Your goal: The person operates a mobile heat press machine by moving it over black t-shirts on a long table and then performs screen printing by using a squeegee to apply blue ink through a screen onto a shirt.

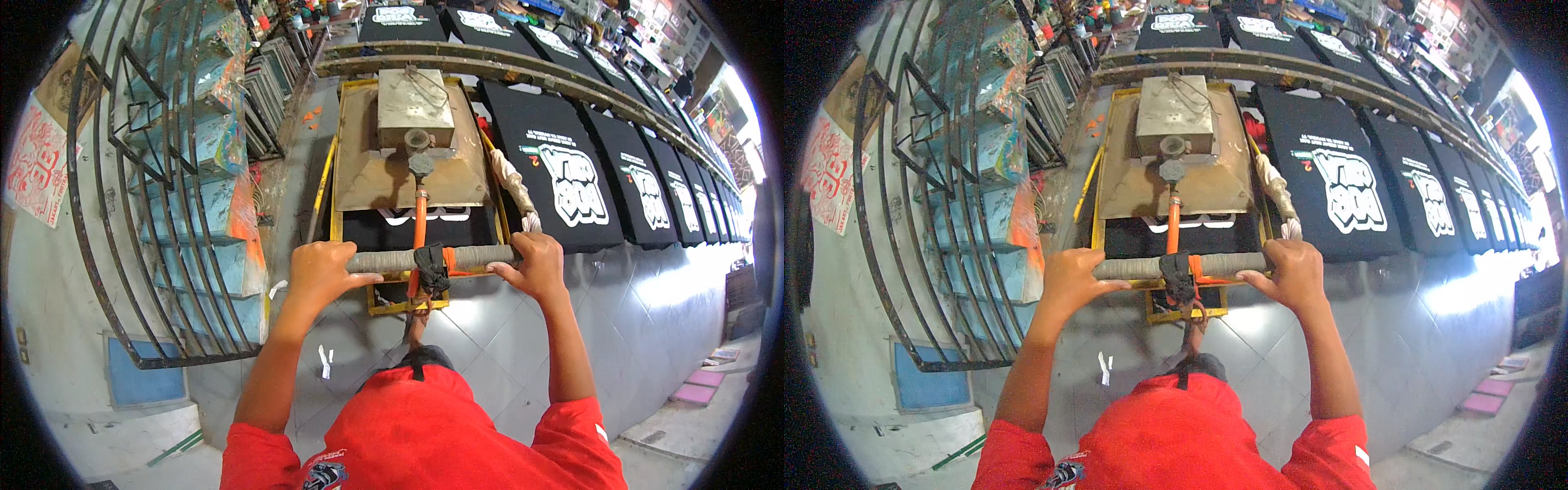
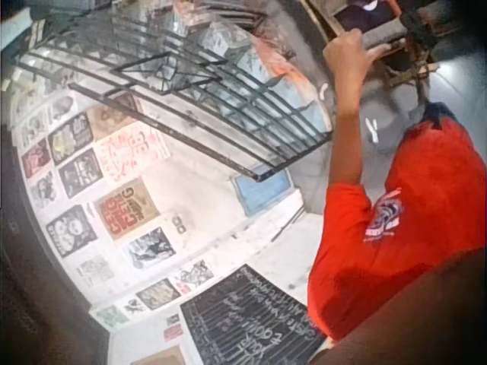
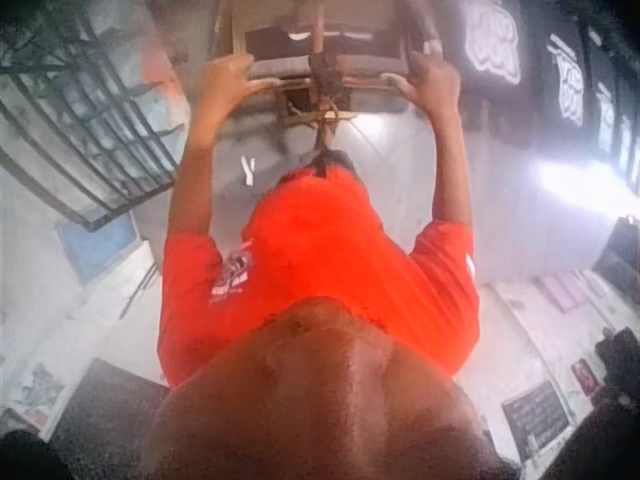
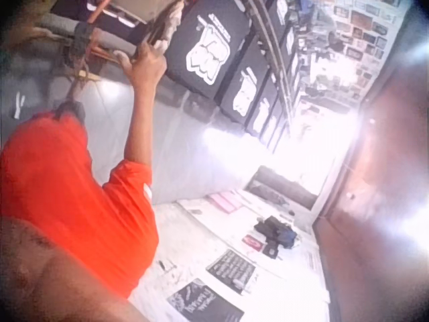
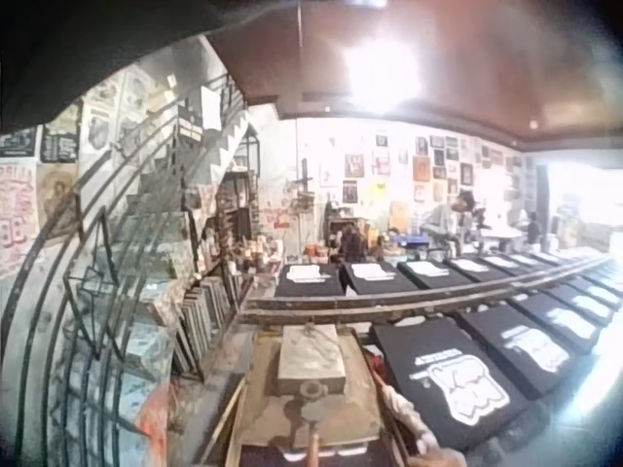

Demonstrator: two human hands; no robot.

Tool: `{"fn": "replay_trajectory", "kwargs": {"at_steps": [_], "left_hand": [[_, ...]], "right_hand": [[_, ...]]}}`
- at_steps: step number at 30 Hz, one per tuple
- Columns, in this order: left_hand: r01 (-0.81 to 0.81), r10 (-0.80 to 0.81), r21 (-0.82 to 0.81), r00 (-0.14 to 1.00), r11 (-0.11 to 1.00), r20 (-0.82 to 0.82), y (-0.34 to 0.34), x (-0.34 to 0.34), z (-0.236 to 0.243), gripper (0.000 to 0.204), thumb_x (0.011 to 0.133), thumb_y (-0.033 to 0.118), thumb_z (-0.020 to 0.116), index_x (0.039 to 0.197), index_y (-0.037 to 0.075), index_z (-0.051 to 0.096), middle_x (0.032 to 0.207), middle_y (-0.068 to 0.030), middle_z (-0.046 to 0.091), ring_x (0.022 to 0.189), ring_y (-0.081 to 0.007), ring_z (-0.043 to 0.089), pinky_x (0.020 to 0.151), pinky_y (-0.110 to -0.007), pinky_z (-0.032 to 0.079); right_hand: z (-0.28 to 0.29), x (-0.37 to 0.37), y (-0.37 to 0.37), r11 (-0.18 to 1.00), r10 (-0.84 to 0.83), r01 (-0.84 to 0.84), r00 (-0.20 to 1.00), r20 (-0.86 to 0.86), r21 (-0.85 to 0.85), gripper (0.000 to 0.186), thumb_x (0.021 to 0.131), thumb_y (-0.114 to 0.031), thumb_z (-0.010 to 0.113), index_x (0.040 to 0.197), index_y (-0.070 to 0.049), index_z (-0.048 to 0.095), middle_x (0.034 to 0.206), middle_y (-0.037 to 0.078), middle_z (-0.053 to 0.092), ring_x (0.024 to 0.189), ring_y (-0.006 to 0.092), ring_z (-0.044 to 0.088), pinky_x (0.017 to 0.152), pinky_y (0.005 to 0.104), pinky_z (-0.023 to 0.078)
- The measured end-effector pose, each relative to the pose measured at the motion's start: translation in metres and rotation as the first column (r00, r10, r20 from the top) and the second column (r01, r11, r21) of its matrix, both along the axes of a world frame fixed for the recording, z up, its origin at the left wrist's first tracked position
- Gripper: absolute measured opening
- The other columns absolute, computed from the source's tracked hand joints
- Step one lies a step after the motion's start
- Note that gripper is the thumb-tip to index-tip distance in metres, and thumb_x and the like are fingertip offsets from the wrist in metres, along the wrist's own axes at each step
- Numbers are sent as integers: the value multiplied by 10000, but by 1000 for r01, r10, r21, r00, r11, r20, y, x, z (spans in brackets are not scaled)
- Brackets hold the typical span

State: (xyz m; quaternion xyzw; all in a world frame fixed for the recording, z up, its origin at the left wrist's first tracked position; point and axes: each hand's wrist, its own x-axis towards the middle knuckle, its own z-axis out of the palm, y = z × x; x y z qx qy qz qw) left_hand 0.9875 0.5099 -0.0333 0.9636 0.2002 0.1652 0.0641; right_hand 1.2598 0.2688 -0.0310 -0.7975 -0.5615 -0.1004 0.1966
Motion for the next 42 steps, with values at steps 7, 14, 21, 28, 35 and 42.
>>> {"fn": "replay_trajectory", "kwargs": {"at_steps": [7, 14, 21, 28, 35, 42], "left_hand": [[-23, 21, -37, 999, 999, -34, -1, 4, 6, 618, 591, 629, 762, 618, 58, 529, 602, -110, 563, 584, -313, 595, 527, -417, 443], [-19, 19, -4, 1000, 1000, -24, -1, 5, 4, 622, 600, 652, 738, 614, 70, 519, 597, -100, 562, 595, -313, 598, 520, -425, 443], [-43, 41, -23, 995, 999, -87, -1, 6, 4, 615, 618, 636, 744, 665, 48, 568, 643, -115, 586, 630, -318, 613, 556, -425, 450], [-31, 28, -52, 998, 998, -55, -1, 5, 6, 608, 634, 629, 748, 655, 47, 572, 640, -122, 584, 638, -332, 611, 569, -442, 451], [-17, 17, -41, 1000, 999, -18, -3, 3, 5, 611, 613, 642, 757, 646, 59, 575, 610, -113, 571, 621, -325, 613, 560, -433, 459], [-11, 11, -30, 1000, 999, -7, -4, 2, 3, 628, 614, 658, 747, 632, 60, 555, 606, -111, 570, 627, -327, 619, 561, -438, 465]], "right_hand": [[-1, 2, 4, 1000, 3, -3, 1000, 16, -19, 558, 623, -579, 765, 649, -73, 531, 623, 102, 548, 607, 318, 570, 578, 429, 442], [-2, 3, 6, 1000, 14, -14, 1000, 17, 17, 574, 605, -596, 767, 651, -73, 534, 584, 98, 524, 577, 314, 565, 555, 418, 439], [-1, 2, 6, 1000, -3, 3, 1000, 11, 1, 550, 619, -552, 776, 644, -61, 528, 585, 99, 523, 586, 310, 571, 565, 415, 447], [-1, 1, 5, 1000, -4, 3, 999, 40, 19, 548, 622, -535, 783, 654, -50, 529, 589, 110, 525, 585, 327, 572, 568, 429, 453], [2, -2, 0, 1000, -11, 11, 1000, 10, -1, 533, 618, -503, 795, 665, -40, 536, 606, 117, 545, 599, 337, 580, 578, 432, 456], [1, -2, -2, 1000, 5, -5, 1000, 3, 17, 516, 620, -481, 798, 655, -43, 527, 599, 121, 538, 585, 338, 574, 563, 431, 454]]}}
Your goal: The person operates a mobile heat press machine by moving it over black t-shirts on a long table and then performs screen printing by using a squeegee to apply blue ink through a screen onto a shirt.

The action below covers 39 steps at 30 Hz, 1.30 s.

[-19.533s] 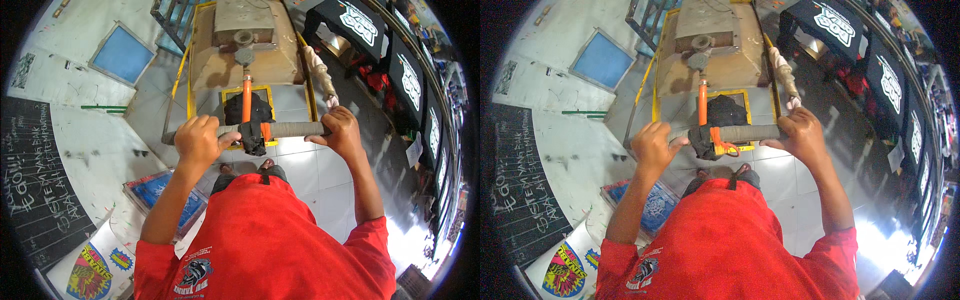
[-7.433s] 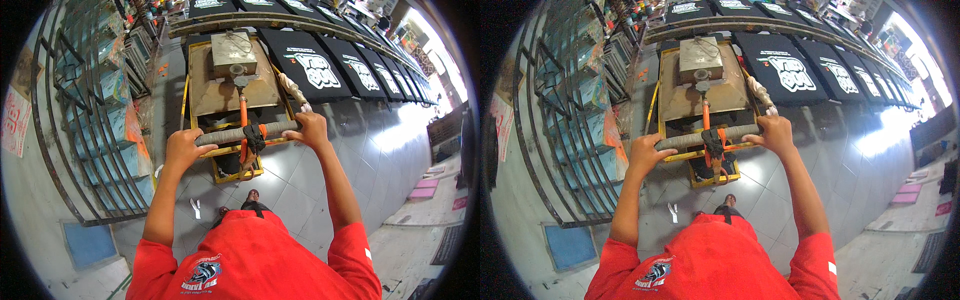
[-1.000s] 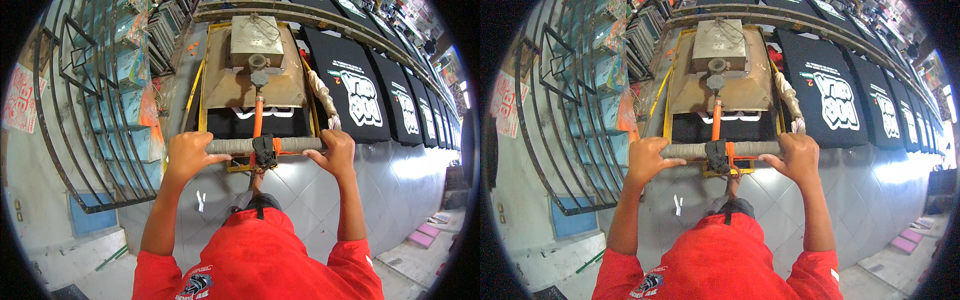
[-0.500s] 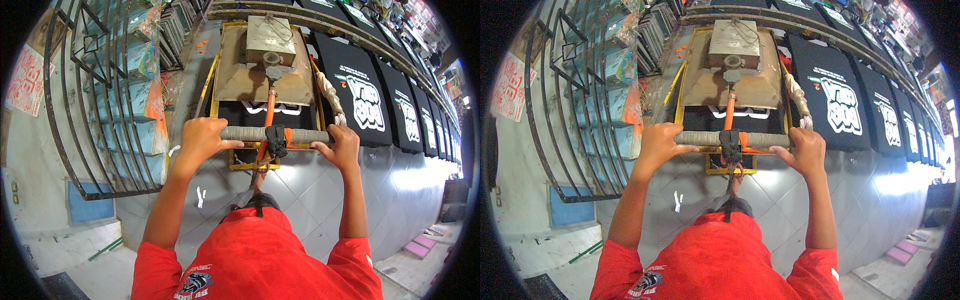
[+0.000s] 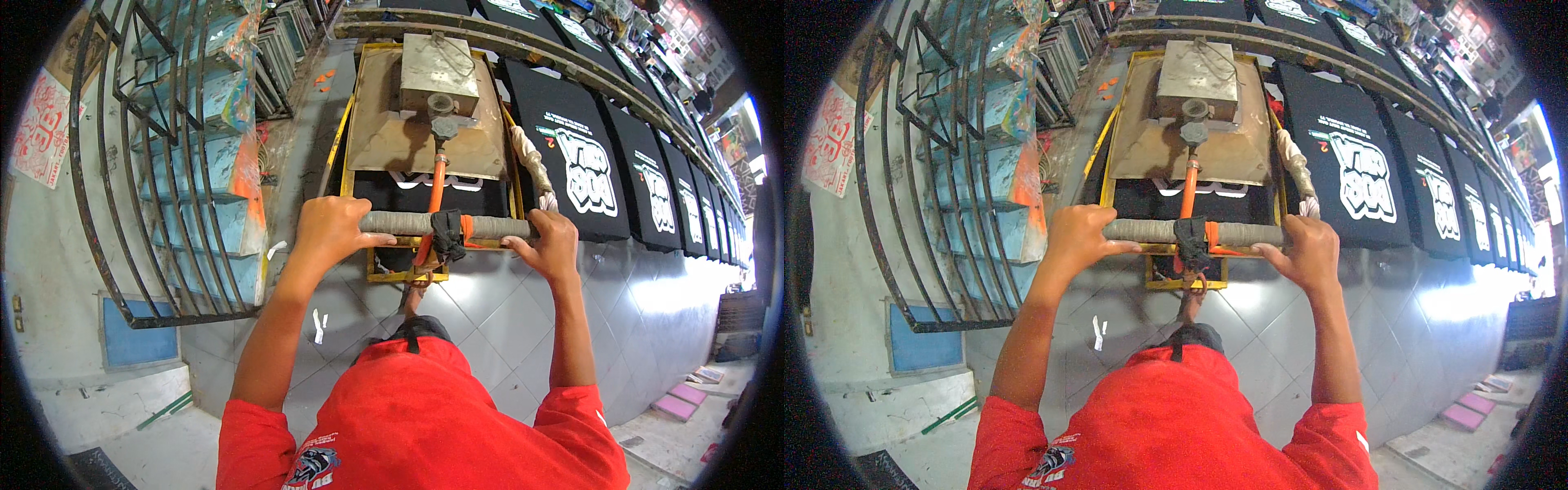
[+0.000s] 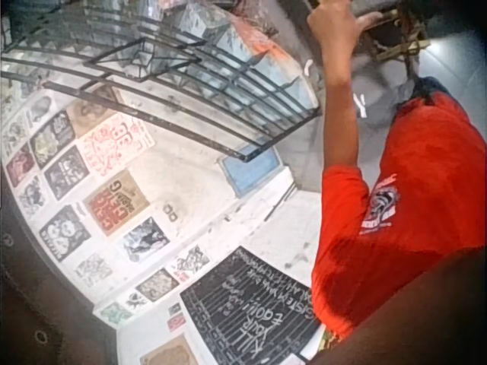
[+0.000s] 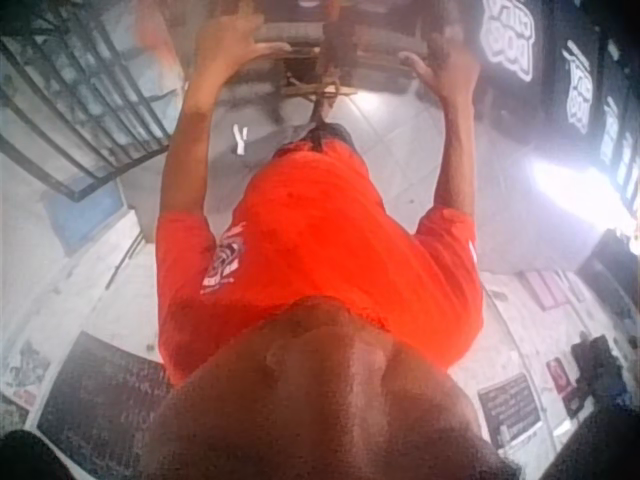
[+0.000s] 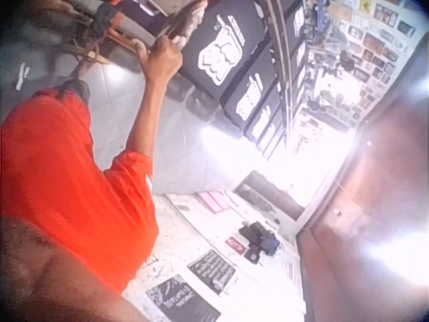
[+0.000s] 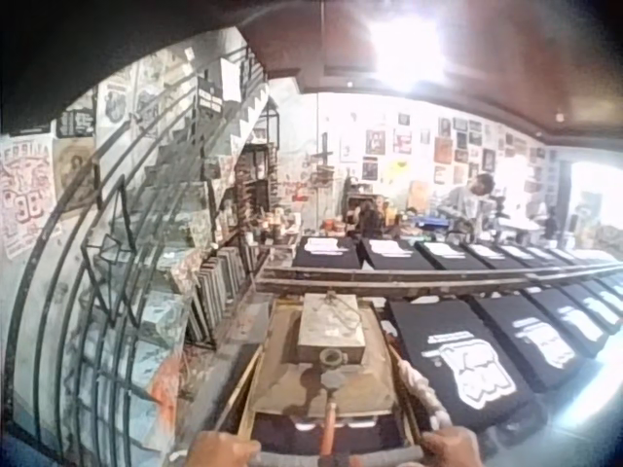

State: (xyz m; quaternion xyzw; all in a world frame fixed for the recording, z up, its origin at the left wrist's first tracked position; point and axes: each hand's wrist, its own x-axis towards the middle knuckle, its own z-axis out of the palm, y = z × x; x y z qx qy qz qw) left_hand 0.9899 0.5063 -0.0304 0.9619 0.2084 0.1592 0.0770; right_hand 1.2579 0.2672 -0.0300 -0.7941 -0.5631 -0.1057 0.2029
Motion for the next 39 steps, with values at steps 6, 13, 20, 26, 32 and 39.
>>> {"fn": "replay_trajectory", "kwargs": {"at_steps": [6, 13, 20, 26, 32, 39], "left_hand": [[2, -2, -8, 1000, 1000, -7, 3, 1, -1, 643, 614, 663, 743, 614, 56, 530, 601, -116, 558, 619, -335, 608, 554, -449, 456], [5, -5, -17, 1000, 1000, 14, 1, 4, -1, 646, 619, 660, 744, 607, 51, 526, 608, -127, 560, 625, -343, 608, 557, -448, 456], [-15, 17, 51, 999, 999, -42, 0, 1, -6, 645, 632, 691, 714, 636, 60, 581, 632, -132, 599, 645, -342, 630, 576, -449, 483], [-33, 36, 76, 998, 997, -51, -5, 3, 1, 630, 641, 713, 695, 708, 88, 681, 680, -135, 660, 671, -338, 660, 612, -443, 524], [-77, 81, 37, 988, 996, -128, -16, 0, 13, 657, 641, 735, 682, 734, 86, 696, 730, -148, 679, 742, -348, 668, 681, -455, 526], [-48, 54, 45, 990, 998, -133, -46, -28, 7, 668, 658, 752, 657, 710, 86, 676, 739, -156, 675, 739, -350, 667, 667, -455, 523]], "right_hand": [[0, 0, 1, 1000, 5, -5, 1000, -8, -2, 528, 629, -504, 795, 653, -47, 530, 594, 119, 533, 583, 331, 573, 565, 430, 455], [-1, 2, -1, 1000, -1, 1, 1000, 24, 12, 539, 629, -523, 790, 649, -50, 531, 598, 119, 538, 602, 329, 585, 567, 427, 459], [-2, -1, -3, 1000, -24, 25, 999, 39, -7, 554, 636, -546, 778, 651, -47, 538, 589, 132, 542, 598, 339, 591, 563, 438, 458], [-6, 1, -6, 993, -87, 92, 994, 69, -79, 617, 706, -651, 690, 702, -40, 603, 622, 150, 593, 638, 357, 628, 568, 443, 473], [0, -3, -13, 991, -83, 88, 995, 52, -102, 620, 724, -662, 666, 714, -43, 639, 629, 158, 608, 667, 365, 640, 604, 466, 483], [0, -34, -50, 997, -51, 52, 998, 23, -63, 580, 702, -618, 703, 684, -45, 618, 583, 146, 566, 627, 365, 607, 581, 456, 457]]}}
